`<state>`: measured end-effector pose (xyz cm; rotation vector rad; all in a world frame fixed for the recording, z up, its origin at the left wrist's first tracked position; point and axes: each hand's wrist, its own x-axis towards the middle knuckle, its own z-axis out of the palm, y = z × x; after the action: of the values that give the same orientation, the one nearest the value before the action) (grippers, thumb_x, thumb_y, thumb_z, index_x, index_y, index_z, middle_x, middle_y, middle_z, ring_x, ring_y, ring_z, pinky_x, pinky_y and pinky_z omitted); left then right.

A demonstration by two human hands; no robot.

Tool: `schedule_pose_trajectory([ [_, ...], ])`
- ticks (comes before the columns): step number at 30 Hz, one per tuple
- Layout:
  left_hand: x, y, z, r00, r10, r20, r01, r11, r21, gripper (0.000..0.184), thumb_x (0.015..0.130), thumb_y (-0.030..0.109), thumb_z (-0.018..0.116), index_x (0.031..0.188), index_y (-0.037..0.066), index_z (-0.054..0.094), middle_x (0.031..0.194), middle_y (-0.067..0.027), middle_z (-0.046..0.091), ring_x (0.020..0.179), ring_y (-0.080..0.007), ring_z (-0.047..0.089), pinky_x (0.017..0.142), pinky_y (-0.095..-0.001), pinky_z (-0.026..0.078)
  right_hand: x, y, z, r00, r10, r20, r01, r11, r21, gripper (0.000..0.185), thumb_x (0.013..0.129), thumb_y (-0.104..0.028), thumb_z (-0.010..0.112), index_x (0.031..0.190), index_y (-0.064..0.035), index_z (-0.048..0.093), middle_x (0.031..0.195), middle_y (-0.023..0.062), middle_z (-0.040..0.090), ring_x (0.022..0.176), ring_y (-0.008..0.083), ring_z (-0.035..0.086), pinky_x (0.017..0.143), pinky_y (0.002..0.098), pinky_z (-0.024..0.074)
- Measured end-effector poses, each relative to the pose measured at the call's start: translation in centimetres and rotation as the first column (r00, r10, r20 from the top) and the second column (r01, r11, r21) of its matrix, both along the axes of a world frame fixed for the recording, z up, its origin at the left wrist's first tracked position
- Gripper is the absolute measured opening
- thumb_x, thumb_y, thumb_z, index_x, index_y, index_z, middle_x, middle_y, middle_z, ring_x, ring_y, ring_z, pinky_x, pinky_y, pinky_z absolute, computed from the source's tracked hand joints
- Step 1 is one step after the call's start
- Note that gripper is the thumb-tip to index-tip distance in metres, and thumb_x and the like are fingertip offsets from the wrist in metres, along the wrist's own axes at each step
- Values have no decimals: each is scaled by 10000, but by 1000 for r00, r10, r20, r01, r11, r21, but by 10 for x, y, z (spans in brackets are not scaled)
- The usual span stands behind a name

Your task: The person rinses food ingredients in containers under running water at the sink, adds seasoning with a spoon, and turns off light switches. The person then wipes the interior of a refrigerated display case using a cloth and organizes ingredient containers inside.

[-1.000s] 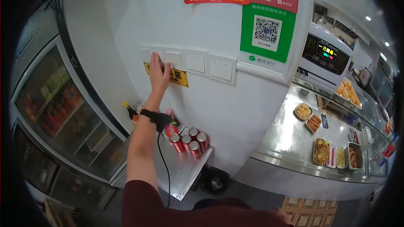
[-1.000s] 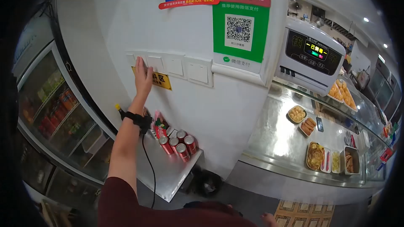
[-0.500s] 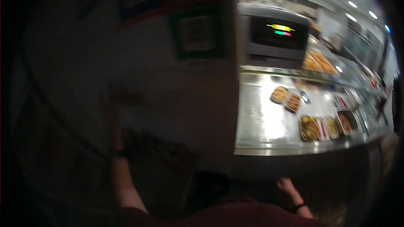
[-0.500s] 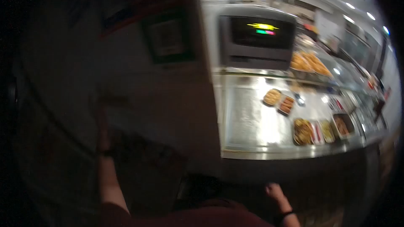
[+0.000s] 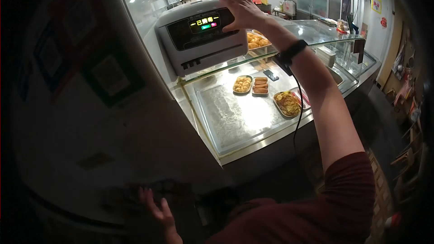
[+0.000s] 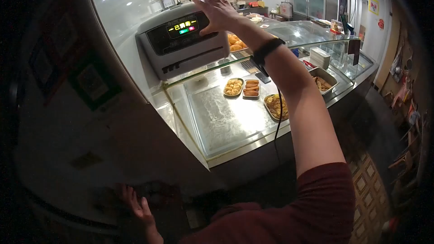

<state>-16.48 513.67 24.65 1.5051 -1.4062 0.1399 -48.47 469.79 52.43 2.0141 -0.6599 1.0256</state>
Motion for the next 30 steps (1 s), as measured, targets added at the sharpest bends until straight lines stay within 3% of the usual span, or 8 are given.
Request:
schedule_pose_trajectory([
  [9, 15, 16, -11, 977, 157, -144, -166, 985, -52, 354, 841, 152, 525, 1161, 23, 446, 1125, -120, 494, 971, -226, 476, 782, -367, 428, 26, -2, 3, 986, -153, -60, 160, 978, 136, 912, 506, -349, 722, 1249, -33, 297, 1198, 173, 390, 1151, 322, 342, 979, 425, 262],
  [15, -7, -18, -45, 961, -41, -273, 71, 992, 100, 418, 842, 171, 443, 1218, 2, 371, 1337, -142, 273, 1191, -267, 338, 962, -402, 311, 20, -12, -5, 968, -186, -170, 204, 974, 98, 843, 563, -493, 646, 1186, 0, 366, 1054, 205, 513, 1027, 308, 481, 870, 417, 363],
  [18, -77, -48, -23, 932, -178, -314, 206, 977, 57, 415, 839, 155, 452, 1226, 22, 381, 1331, -130, 289, 1178, -246, 351, 957, -381, 315, -1, 55, -32, 847, -119, -518, 454, 670, 588, 757, 616, -595, 597, 1107, -27, 502, 899, 175, 594, 852, 302, 559, 749, 432, 436],
  [21, -131, -76, -48, 860, -361, -361, 390, 921, 8, 394, 851, 160, 490, 1210, 22, 407, 1205, -120, 420, 1061, -224, 429, 880, -353, 368, -57, 110, -153, 862, 507, -29, -461, 806, 371, 487, 599, -333, 661, 983, -58, 540, 1030, 139, 488, 990, 286, 458, 840, 394, 375],
  [23, -184, -96, -57, 798, -399, -451, 507, 850, 145, 379, 856, 149, 506, 1196, 7, 419, 1127, -112, 492, 1006, -219, 470, 853, -340, 386, -115, 174, -230, 774, 617, -141, -497, 731, 468, 250, 649, -232, 613, 837, -84, 542, 869, 112, 523, 858, 265, 511, 742, 380, 414],
  [27, -299, -144, -119, 741, -435, -511, 667, 396, 631, 369, 826, 139, 528, 1157, -6, 454, 1136, -136, 491, 1024, -236, 489, 873, -333, 392, -300, 273, -430, 978, 195, -75, 29, 227, 973, 406, 696, -317, 642, 1034, -106, 561, 894, 104, 571, 903, 299, 552, 766, 448, 444],
  [28, -318, -158, -152, 744, -480, -465, 611, 207, 764, 436, 829, 220, 542, 1183, -10, 431, 1187, -144, 463, 1052, -220, 473, 885, -322, 392, -336, 280, -490, 814, 67, -578, 558, -368, 744, 379, 694, -304, 643, 1018, -116, 583, 989, 107, 575, 1017, 297, 510, 802, 550, 403],
  [30, -354, -178, -215, 734, -543, -408, 372, -180, 910, 454, 800, 198, 588, 1182, -5, 447, 1148, -131, 509, 1029, -206, 494, 881, -301, 390, -422, 313, -536, 572, 313, -758, 744, -588, 318, 374, 734, -309, 610, 1042, -98, 595, 1063, 110, 574, 973, 286, 548, 762, 519, 437],
])
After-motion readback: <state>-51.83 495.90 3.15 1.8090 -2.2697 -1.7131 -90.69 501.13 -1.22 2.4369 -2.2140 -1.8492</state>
